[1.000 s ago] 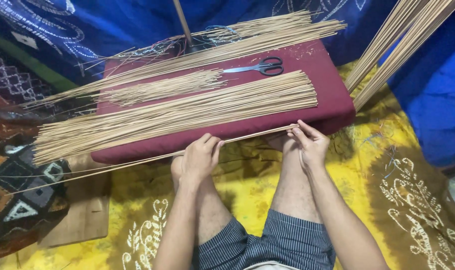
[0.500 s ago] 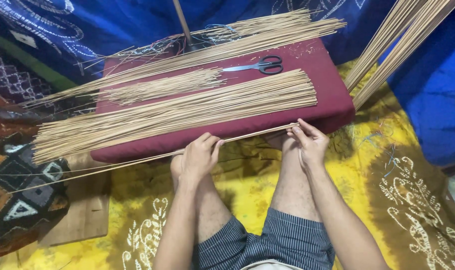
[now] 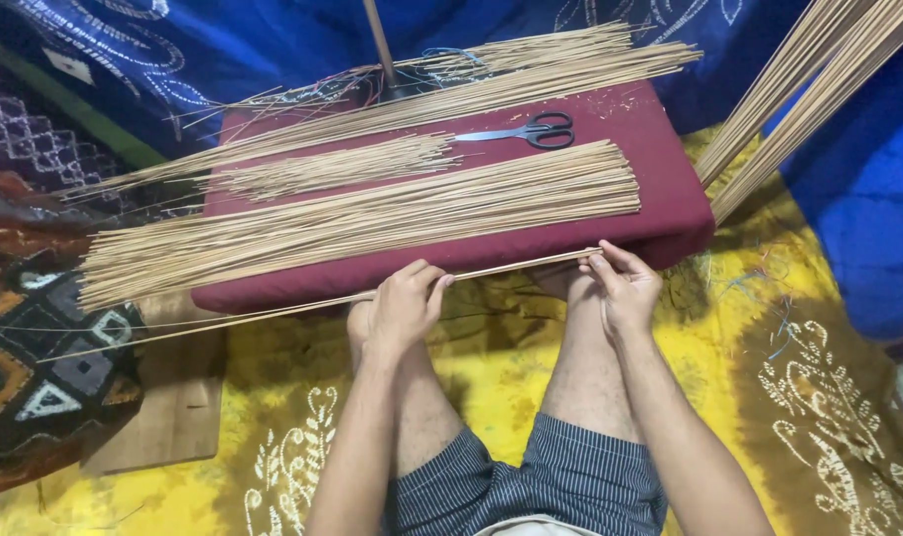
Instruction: Aligning and trimming bundles of thin wooden sticks to a uniform length using scissors.
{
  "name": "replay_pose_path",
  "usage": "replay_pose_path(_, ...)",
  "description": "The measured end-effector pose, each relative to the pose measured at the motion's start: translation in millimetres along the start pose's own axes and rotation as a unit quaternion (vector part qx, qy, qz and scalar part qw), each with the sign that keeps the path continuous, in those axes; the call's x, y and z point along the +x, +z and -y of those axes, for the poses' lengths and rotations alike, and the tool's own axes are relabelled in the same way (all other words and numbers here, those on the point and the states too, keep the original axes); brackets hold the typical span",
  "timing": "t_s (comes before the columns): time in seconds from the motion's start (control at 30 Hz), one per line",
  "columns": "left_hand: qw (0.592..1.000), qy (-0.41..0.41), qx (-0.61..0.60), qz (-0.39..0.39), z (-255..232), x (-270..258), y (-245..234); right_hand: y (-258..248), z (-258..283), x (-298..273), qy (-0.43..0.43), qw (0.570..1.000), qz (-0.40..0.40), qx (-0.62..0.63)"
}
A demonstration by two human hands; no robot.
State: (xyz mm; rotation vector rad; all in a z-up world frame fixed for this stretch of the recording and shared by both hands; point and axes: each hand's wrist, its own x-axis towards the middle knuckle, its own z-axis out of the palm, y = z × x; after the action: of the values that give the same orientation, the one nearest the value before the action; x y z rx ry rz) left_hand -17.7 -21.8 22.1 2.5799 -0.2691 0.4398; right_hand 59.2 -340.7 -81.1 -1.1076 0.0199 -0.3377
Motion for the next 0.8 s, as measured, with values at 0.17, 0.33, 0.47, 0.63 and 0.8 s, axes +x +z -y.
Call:
replay_pose_path(0.17,1.000,0.005,-0.004,-0.013,-0.3,-2.3,-2.8,5.8,31.9,-9.1,-0.024,0.998,0.032,-0.055)
replay_pose_path(0.33,0.999,0.026,-0.001,-0.033,-0.2,-2.2,-6.2,25.5,79.8,-20.1,-0.237,0.904,-0.030,-0.354)
replay_pose_path(0.47,0.989,0.107,0.035,-0.096,-6.3,-0.4,0.6,85.2,113.3,-36.3,-0.375,0.756,0.228,-0.486)
replay_pose_path(0.63,0.973,0.159,0.077,-0.148,-23.2,4.4,15.1,116.4,100.1,-36.5,-0.274,0.655,0.456,-0.536)
replay_pose_path(0.8,0.965,0.173,0.098,-0.170,-22.2,3.8,31.4,108.0,88.9,-28.0,-0.253,0.597,0.493,-0.579)
